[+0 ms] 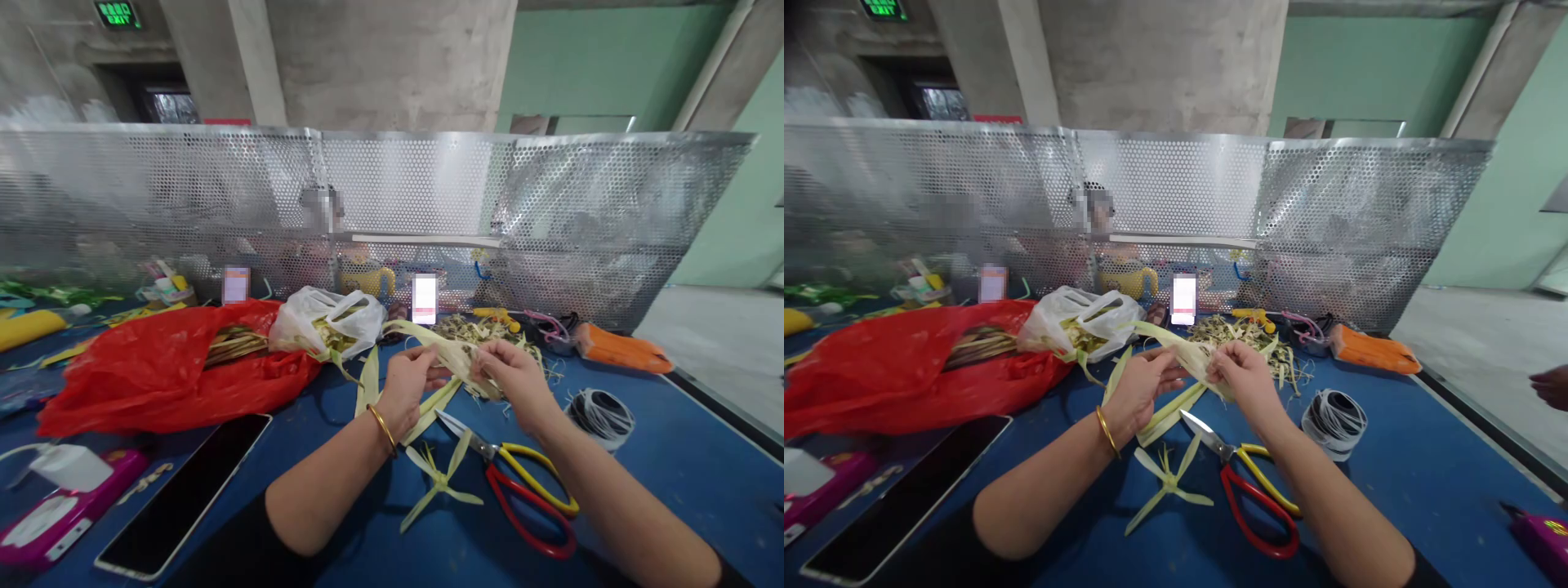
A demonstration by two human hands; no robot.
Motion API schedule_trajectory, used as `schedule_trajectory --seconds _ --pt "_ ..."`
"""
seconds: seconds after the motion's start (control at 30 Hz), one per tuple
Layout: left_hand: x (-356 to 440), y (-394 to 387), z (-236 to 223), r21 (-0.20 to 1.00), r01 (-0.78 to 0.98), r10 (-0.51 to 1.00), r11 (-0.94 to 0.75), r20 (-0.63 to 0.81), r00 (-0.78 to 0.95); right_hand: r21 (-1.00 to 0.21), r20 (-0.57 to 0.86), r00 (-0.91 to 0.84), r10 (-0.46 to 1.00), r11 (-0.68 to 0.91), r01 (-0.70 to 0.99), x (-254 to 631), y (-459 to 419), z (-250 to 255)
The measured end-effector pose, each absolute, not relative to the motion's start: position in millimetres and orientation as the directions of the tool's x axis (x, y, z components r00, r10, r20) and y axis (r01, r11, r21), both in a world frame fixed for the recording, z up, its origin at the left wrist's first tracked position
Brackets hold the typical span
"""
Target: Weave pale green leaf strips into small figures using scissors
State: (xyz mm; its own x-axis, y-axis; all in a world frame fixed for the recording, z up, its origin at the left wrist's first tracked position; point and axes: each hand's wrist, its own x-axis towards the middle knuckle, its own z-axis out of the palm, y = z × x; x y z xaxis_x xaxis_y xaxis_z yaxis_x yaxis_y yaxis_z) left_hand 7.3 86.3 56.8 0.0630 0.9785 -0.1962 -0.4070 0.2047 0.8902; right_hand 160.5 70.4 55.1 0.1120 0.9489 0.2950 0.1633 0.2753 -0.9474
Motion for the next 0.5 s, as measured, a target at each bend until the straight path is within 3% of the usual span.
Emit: schedule_trajectory --seconds 0.13,0.2,0.27,0.33,0.43,0.5 --pt "4 89 58 0.895 -0.386 0.974 0.225 -0.220 0.059 -0.961 0.221 0.176 0.959 0.245 -0.125 166 70 66" --pt "2 90 58 0.895 -0.383 0.973 0.229 -0.227 0.053 -0.943 0.226 0.261 0.939 0.278 -0.183 174 75 67" --pt "0 91 57 0.893 -0.384 0.971 0.234 -0.232 0.052 -0.939 0.258 0.408 0.876 0.326 -0.105 187 82 63" --pt "0 92 57 0.891 -0.386 0.970 0.239 -0.239 0.051 -0.947 0.310 0.546 0.778 0.302 0.108 202 90 58" --pt "0 92 56 0.892 -0.379 0.968 0.246 -0.246 0.049 -0.935 0.353 0.613 0.707 0.248 0.253 221 97 55" --pt "1 91 57 0.894 -0.370 0.967 0.251 -0.250 0.052 -0.877 0.463 0.585 0.666 0.248 0.412 222 96 56"
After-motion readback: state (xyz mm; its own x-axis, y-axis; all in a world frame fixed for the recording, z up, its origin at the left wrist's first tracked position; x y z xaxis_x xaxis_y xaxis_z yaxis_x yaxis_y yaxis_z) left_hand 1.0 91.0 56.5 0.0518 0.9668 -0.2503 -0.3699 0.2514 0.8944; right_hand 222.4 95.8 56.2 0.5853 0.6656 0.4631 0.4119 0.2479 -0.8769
